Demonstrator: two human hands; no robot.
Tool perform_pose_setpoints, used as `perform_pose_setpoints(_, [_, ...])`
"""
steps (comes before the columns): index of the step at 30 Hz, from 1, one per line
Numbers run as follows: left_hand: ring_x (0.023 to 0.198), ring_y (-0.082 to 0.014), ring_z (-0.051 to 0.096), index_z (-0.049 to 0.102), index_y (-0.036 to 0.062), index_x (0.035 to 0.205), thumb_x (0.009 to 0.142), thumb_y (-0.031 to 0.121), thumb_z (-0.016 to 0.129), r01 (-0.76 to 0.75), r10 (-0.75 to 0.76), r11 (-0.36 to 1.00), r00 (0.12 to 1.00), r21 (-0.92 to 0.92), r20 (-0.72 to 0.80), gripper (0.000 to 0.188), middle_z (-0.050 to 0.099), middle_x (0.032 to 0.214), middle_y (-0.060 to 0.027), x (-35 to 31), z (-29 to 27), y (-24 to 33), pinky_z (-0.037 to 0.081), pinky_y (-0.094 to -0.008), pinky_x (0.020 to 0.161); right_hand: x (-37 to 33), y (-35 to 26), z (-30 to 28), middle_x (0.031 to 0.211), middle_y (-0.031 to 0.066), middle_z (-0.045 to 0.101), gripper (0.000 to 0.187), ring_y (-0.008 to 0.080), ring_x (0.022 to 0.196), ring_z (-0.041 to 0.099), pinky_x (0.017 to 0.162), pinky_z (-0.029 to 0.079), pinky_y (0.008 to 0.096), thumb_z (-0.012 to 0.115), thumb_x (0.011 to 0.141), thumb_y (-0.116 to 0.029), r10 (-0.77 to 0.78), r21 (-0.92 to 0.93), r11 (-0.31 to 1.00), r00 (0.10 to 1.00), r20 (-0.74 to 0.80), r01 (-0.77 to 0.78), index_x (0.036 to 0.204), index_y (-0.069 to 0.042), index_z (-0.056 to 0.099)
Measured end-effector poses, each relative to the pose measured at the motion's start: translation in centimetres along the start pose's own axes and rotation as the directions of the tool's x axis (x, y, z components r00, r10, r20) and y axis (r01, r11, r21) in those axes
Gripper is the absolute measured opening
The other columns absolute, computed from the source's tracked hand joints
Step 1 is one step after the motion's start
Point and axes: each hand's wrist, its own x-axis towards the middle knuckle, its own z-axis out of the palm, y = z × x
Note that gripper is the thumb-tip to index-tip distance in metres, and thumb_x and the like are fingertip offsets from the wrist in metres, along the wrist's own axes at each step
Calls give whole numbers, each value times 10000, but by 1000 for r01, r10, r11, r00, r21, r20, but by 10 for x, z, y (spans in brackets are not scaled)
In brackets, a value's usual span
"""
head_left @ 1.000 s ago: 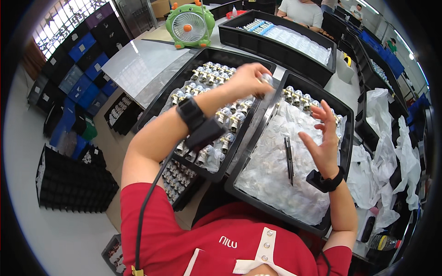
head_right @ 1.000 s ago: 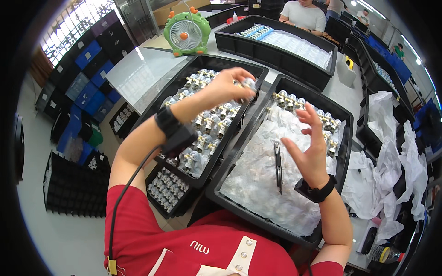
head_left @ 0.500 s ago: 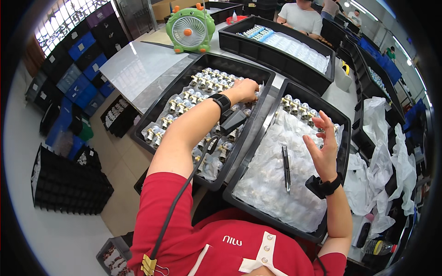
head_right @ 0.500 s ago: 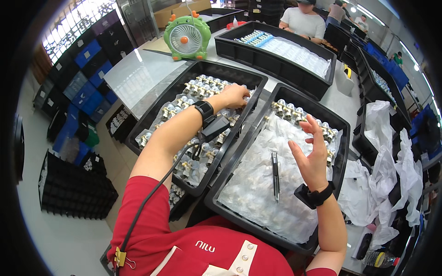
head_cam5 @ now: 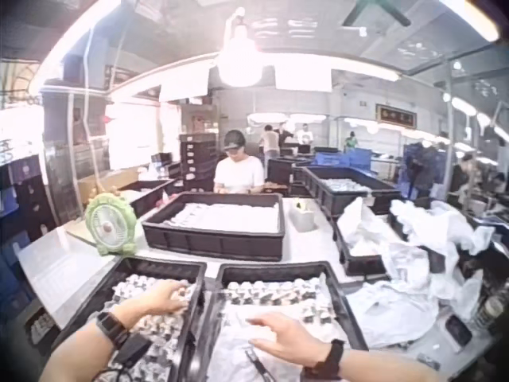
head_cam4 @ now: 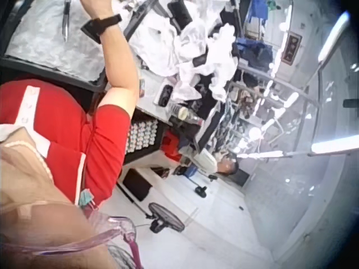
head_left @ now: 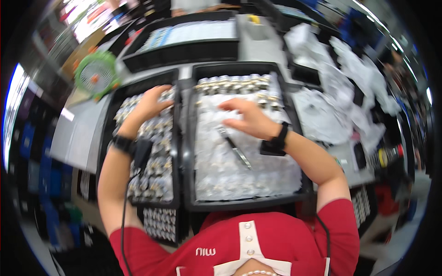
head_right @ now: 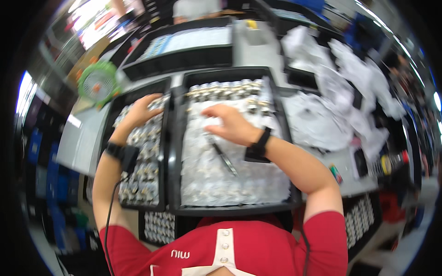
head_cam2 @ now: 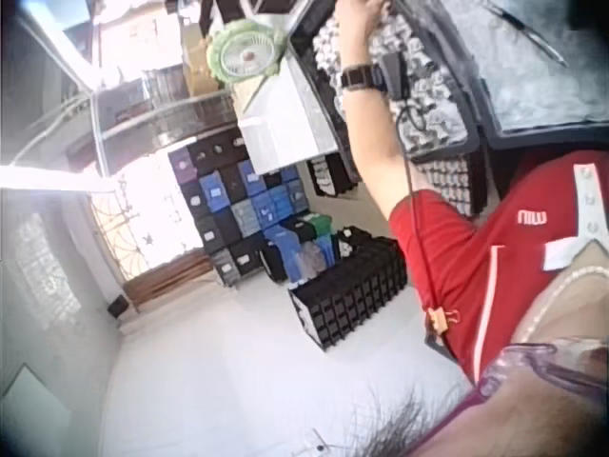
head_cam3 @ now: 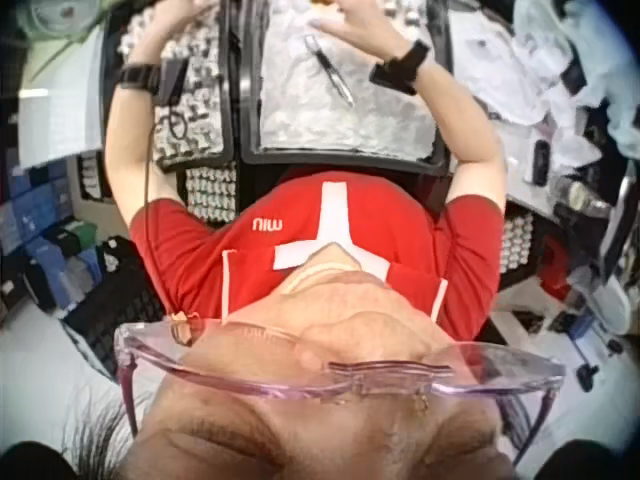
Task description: Inspecting and assembling small plastic and metal components at a manufacturing workstation.
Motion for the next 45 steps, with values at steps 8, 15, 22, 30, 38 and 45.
perform_pose_setpoints(8, [1034, -330, 559, 558, 33, 1146, 761, 148, 682, -227, 229, 973, 969, -33, 95, 421, 595, 1110, -160, -28, -17, 118, 428, -367, 897, -16, -32, -67, 987, 99, 633, 418, 176, 898, 593, 783, 485, 299, 667, 812, -274, 50, 91, 992, 944, 326, -84, 1128, -20, 566])
perform_pose_setpoints(15, [975, -267, 583, 556, 50, 1171, 747, 132, 701, -240, 266, 963, 922, -123, 281, 456, 609, 1093, -133, -45, -7, 152, 452, -358, 846, -67, -3, -184, 959, 109, 643, 318, 188, 871, 605, 754, 484, 302, 603, 820, -211, 303, -296, 920, 944, 127, -256, 1073, -19, 596])
perform_pose_setpoints(22, [951, -266, 596, 574, 50, 1150, 774, 157, 679, -301, 349, 935, 871, -188, 346, 405, 624, 1055, -137, -32, 17, 184, 463, -343, 778, -138, 131, -227, 869, 108, 668, 269, 217, 800, 630, 712, 484, 317, 636, 755, -217, 663, -525, 602, 743, -93, -602, 954, -35, 644])
perform_pose_setpoints(30, [978, -324, 569, 610, 35, 1042, 781, 167, 647, -637, 668, 736, 739, -231, 89, 294, 608, 1026, -155, 47, 84, 284, 449, -380, 851, -139, 214, -179, 832, 213, 638, 285, 349, 815, 619, 735, 492, 379, 676, 627, -195, 495, -511, 481, 702, -513, -713, 825, 3, 625])
perform_pose_setpoints(38, [993, -331, 556, 596, 185, 1169, 759, 281, 655, -574, 497, 819, 719, 11, 486, 425, 561, 1021, -182, 135, 177, 326, 434, -405, 872, -137, 144, -203, 849, 151, 656, 316, 187, 669, 644, 635, 498, 287, 649, 671, -138, 712, -256, 640, 685, -156, -724, 963, -26, 608])
perform_pose_setpoints(45, [987, -333, 609, 615, 165, 1148, 732, 253, 616, -446, 192, 854, 749, 268, 634, 424, 617, 1115, -147, 174, 231, 331, 488, -436, 799, -112, 180, -198, 848, 127, 667, 269, 291, 810, 627, 755, 482, 337, 632, 722, -245, 581, -464, 715, 814, -19, -522, 938, -89, 673])
